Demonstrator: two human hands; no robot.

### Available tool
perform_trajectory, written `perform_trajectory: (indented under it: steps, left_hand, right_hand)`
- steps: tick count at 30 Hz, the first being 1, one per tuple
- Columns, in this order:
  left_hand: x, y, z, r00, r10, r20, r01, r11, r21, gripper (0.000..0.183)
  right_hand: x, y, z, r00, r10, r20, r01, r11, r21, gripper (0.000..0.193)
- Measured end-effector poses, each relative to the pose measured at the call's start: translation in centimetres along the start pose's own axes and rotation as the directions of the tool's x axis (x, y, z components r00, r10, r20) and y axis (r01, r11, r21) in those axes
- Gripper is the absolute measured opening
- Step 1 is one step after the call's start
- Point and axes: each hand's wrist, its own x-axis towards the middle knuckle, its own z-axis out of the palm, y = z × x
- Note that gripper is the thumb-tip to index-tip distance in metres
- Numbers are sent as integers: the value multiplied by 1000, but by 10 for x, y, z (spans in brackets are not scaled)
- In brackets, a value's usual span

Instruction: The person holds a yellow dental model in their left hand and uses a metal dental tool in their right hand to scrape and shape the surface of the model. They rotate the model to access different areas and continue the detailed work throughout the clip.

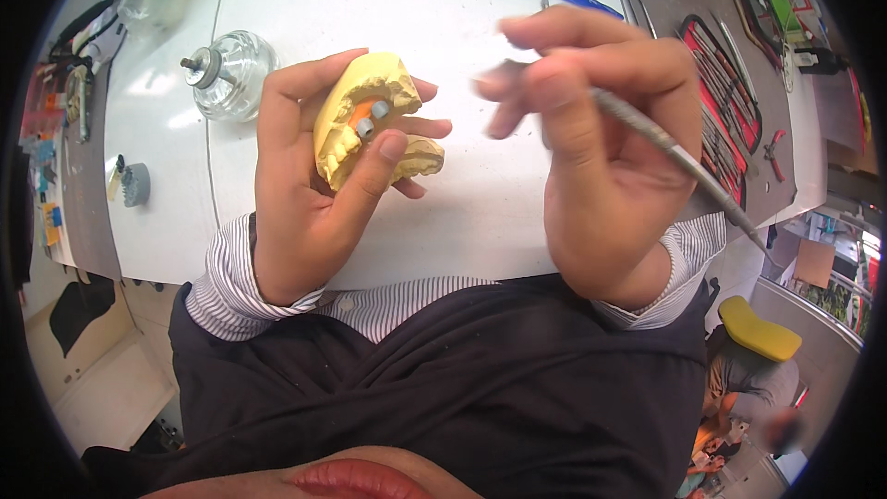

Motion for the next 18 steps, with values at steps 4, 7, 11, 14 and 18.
perform_trajectory:
  steps: [4, 7, 11, 14, 18]
  left_hand:
    - [3, 3, -2, 994, -76, 77, 88, 980, -179, 47]
    - [4, 10, -5, 975, -171, 141, 200, 951, -235, 50]
    - [2, 11, -4, 974, -177, 139, 212, 926, -313, 58]
    - [4, 6, -3, 977, -146, 157, 190, 929, -318, 62]
    - [4, 2, -3, 973, -154, 171, 201, 933, -300, 61]
  right_hand:
    - [2, 4, -8, 994, 87, -72, -74, 983, 167, 13]
    - [5, 4, -8, 979, 203, -25, -185, 930, 317, 16]
    - [3, -2, -5, 987, 152, 54, -158, 979, 126, 18]
    - [3, -8, -3, 955, -39, 295, 73, 992, -105, 22]
    - [9, -23, 2, 868, -47, 493, 232, 919, -320, 23]
